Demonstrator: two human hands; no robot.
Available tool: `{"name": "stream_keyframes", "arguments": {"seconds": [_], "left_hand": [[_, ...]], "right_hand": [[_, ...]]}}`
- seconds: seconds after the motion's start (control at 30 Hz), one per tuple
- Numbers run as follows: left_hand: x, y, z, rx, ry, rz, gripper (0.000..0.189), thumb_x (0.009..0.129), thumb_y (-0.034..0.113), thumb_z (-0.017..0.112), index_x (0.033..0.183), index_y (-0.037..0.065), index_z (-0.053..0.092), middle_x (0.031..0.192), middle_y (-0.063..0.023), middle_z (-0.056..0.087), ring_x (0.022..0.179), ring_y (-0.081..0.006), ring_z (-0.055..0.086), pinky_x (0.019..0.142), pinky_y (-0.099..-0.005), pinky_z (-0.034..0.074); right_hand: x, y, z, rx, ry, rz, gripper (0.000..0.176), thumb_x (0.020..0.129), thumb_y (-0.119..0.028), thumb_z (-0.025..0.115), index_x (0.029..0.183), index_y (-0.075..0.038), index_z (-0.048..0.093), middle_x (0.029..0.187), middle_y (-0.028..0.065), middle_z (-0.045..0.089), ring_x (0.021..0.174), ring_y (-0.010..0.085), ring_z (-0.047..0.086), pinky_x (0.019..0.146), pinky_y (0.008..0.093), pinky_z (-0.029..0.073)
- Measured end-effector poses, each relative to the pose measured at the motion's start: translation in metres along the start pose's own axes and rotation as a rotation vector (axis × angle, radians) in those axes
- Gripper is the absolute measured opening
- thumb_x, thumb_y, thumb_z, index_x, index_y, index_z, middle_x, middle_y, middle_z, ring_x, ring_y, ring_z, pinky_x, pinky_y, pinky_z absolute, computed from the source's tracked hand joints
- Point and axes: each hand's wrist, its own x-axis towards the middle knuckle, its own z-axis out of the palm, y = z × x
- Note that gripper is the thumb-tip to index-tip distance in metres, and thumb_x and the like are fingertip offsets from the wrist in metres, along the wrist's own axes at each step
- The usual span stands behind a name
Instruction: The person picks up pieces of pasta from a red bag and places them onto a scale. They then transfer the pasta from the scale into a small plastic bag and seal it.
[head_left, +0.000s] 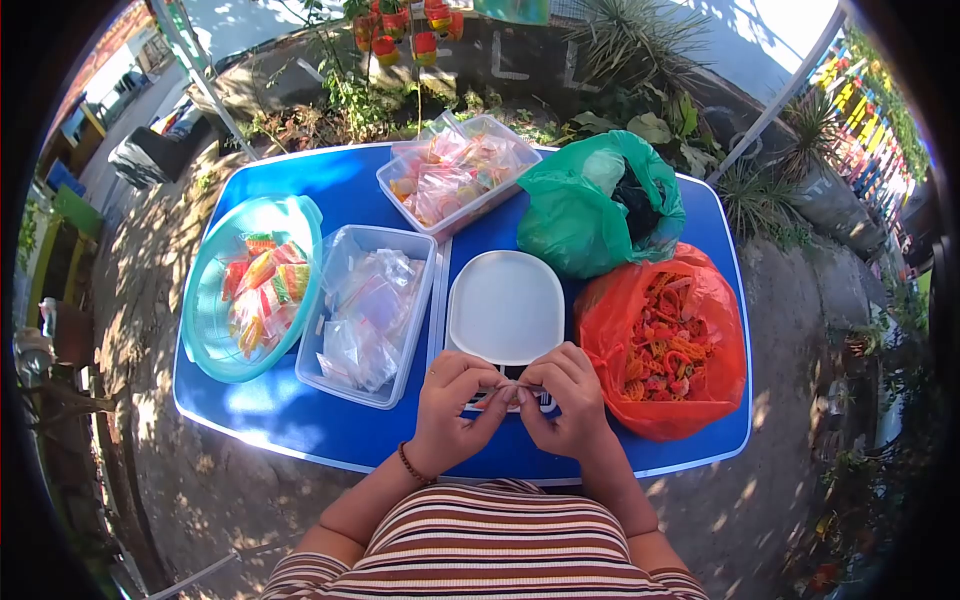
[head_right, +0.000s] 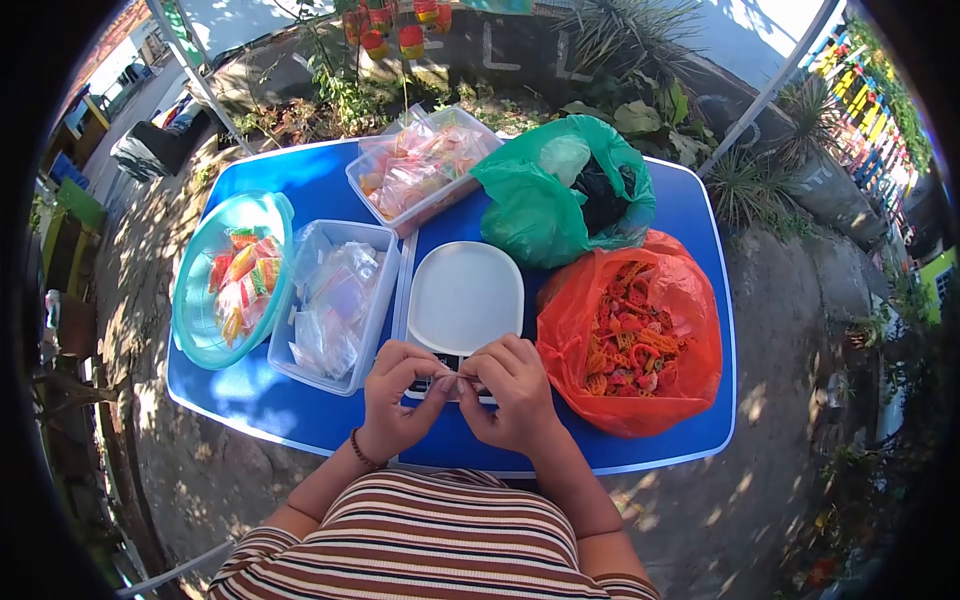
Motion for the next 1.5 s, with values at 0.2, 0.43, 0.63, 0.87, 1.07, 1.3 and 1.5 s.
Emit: {"name": "stream_keyframes", "arguments": {"seconds": [0.2, 0.43, 0.63, 0.87, 1.07, 1.3, 1.5], "left_hand": [[-0.005, -0.003, -0.005, -0.066, 0.031, -0.024, 0.005, 0.086, 0.007, 0.079, 0.090, 0.004, 0.077, 0.083, -0.0059, 0.068, 0.079, -0.0166, 0.060, 0.071, -0.0283, 0.048], [-0.015, -0.009, 0.006, -0.487, 0.035, -0.327, 0.012, 0.092, 0.009, 0.077, 0.102, 0.001, 0.076, 0.097, -0.0062, 0.068, 0.078, -0.0086, 0.061, 0.068, -0.0224, 0.048], [-0.003, -0.006, -0.003, -0.430, -0.060, -0.220, 0.023, 0.091, 0.008, 0.078, 0.112, 0.001, 0.074, 0.097, -0.0086, 0.070, 0.078, -0.0100, 0.068, 0.069, -0.0224, 0.054], [-0.013, -0.006, -0.028, -0.288, -0.078, -0.204, 0.033, 0.088, 0.004, 0.080, 0.120, 0.002, 0.070, 0.105, -0.0105, 0.071, 0.083, -0.0137, 0.072, 0.073, -0.0259, 0.059], [-0.029, 0.003, -0.079, -0.125, 0.156, -0.158, 0.031, 0.086, 0.001, 0.081, 0.115, 0.000, 0.069, 0.106, -0.0119, 0.070, 0.091, -0.0188, 0.076, 0.077, -0.0271, 0.062], [-0.063, -0.015, -0.133, 0.074, 0.380, -0.220, 0.029, 0.083, -0.004, 0.080, 0.111, 0.002, 0.071, 0.105, -0.0121, 0.070, 0.094, -0.0206, 0.074, 0.078, -0.0294, 0.061], [-0.058, -0.064, -0.169, 0.520, 0.577, -0.086, 0.037, 0.085, -0.005, 0.074, 0.121, 0.004, 0.071, 0.115, -0.0135, 0.071, 0.105, -0.0313, 0.072, 0.088, -0.0385, 0.060]], "right_hand": [[-0.013, 0.015, -0.010, 0.242, -0.016, 0.166, 0.016, 0.080, -0.007, 0.083, 0.080, -0.003, 0.068, 0.077, 0.0056, 0.062, 0.071, 0.0194, 0.056, 0.059, 0.0298, 0.043], [-0.011, 0.001, -0.013, 0.353, -0.067, 0.263, 0.014, 0.085, -0.005, 0.082, 0.092, -0.001, 0.070, 0.077, 0.0025, 0.064, 0.065, 0.0123, 0.055, 0.060, 0.0269, 0.044], [-0.031, 0.011, -0.015, 0.438, -0.062, 0.416, 0.014, 0.087, -0.004, 0.080, 0.097, 0.000, 0.070, 0.083, 0.0049, 0.068, 0.066, 0.0068, 0.062, 0.056, 0.0232, 0.046], [-0.013, 0.006, 0.005, 0.378, -0.073, 0.365, 0.016, 0.086, 0.001, 0.079, 0.101, 0.000, 0.073, 0.091, 0.0084, 0.073, 0.072, 0.0101, 0.068, 0.060, 0.0242, 0.052], [0.039, -0.025, 0.048, 0.392, -0.180, 0.142, 0.015, 0.085, 0.002, 0.078, 0.099, -0.002, 0.074, 0.093, 0.0085, 0.073, 0.072, 0.0133, 0.069, 0.061, 0.0256, 0.054], [0.076, -0.062, 0.112, 0.408, -0.338, 0.017, 0.023, 0.081, 0.005, 0.080, 0.102, -0.002, 0.075, 0.094, 0.0090, 0.068, 0.075, 0.0149, 0.069, 0.068, 0.0261, 0.056], [0.116, -0.069, 0.186, 0.346, -0.223, -0.167, 0.029, 0.082, 0.010, 0.070, 0.108, -0.002, 0.073, 0.100, 0.0136, 0.065, 0.085, 0.0295, 0.068, 0.076, 0.0343, 0.057]]}}
